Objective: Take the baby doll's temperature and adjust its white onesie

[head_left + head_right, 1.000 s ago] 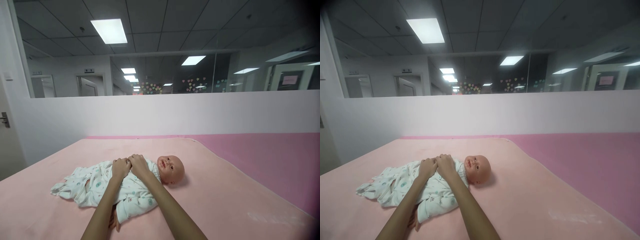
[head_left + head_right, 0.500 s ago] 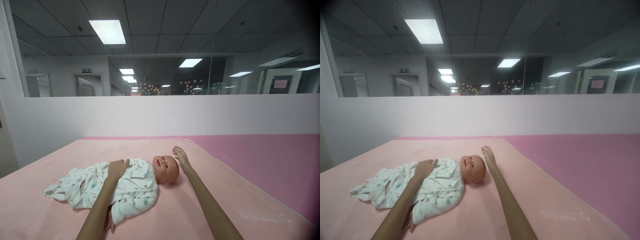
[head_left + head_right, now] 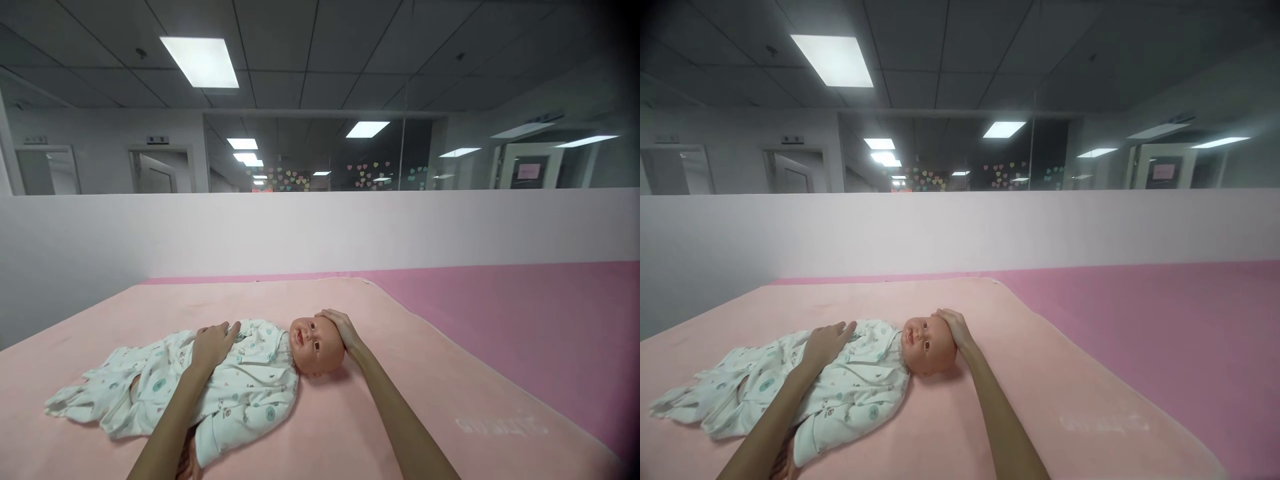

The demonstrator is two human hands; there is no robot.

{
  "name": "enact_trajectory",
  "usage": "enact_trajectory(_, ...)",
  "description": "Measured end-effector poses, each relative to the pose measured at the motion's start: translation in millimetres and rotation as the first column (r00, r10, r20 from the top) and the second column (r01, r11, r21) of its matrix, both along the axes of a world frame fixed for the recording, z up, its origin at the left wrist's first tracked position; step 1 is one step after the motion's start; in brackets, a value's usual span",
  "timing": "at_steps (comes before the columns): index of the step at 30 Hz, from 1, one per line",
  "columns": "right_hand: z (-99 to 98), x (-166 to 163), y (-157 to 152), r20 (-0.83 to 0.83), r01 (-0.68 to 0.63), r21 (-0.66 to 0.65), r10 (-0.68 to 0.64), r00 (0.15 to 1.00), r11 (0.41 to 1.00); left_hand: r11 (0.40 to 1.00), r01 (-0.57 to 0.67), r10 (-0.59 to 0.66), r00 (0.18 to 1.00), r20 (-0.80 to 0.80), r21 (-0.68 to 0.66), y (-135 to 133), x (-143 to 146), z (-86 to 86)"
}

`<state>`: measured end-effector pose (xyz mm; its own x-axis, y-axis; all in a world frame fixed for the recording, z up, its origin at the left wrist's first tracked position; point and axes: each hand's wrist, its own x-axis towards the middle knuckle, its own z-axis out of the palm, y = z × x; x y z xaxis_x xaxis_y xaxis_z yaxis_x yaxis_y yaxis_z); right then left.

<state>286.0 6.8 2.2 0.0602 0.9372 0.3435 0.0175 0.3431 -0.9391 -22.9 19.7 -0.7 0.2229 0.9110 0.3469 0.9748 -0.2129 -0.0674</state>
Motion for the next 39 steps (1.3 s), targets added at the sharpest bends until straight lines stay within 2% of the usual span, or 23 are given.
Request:
enact_trajectory(3, -0.4, 0, 2, 0.002, 0.023, 0.029, -0.023, 1.000, 0.999, 1.000, 0.031, -0.031, 0.998, -0.051, 0.003, 0, -1, -1.2)
enact_trajectory(8, 0.2, 0, 3, -0.034, 0.108, -0.015, -0.109, 0.993, 0.994, 1.000, 0.003, -0.003, 1.000, -0.006, -0.026, 2, -1, -3.3)
enact_trajectory(14, 2.4, 0, -4, 0.010, -0.048, -0.024, 0.048, 0.999, 0.999, 0.999, 0.016, -0.016, 1.000, -0.014, -0.033, -1, 0, 0.4)
enact_trajectory(18, 4.0, 0, -3, 0.054, 0.001, 0.021, -0.002, 0.999, 1.000, 0.999, -0.005, 0.007, 0.999, 0.033, -0.042, -4, 2, 3.0)
enact_trajectory(25, -2.1, 1, 6, -0.063, 0.113, -0.008, -0.113, 0.992, 0.994, 0.997, -0.037, 0.039, 0.999, 0.024, -0.071, -3, 4, 2.8)
enact_trajectory(27, -2.4, 1, 5, -0.054, 0.095, -0.015, -0.095, 0.994, 0.995, 0.995, -0.052, 0.053, 0.998, 0.014, -0.083, -2, 4, 3.1)
enact_trajectory(32, 2.4, -2, -1, -0.031, -0.053, -0.045, 0.051, 0.998, 0.998, 0.998, -0.025, 0.020, 0.997, -0.076, -0.061, -2, 2, 3.3)
enact_trajectory(37, 6.7, -4, -4, -0.109, 0.067, -0.059, -0.073, 0.991, 0.996, 0.998, -0.011, 0.005, 0.996, -0.094, -0.058, -4, 1, 4.1)
enact_trajectory(39, 6.4, -4, -5, -0.104, 0.044, -0.073, -0.052, 0.993, 0.996, 0.999, -0.005, 0.000, 0.996, -0.085, -0.054, -4, 1, 4.3)
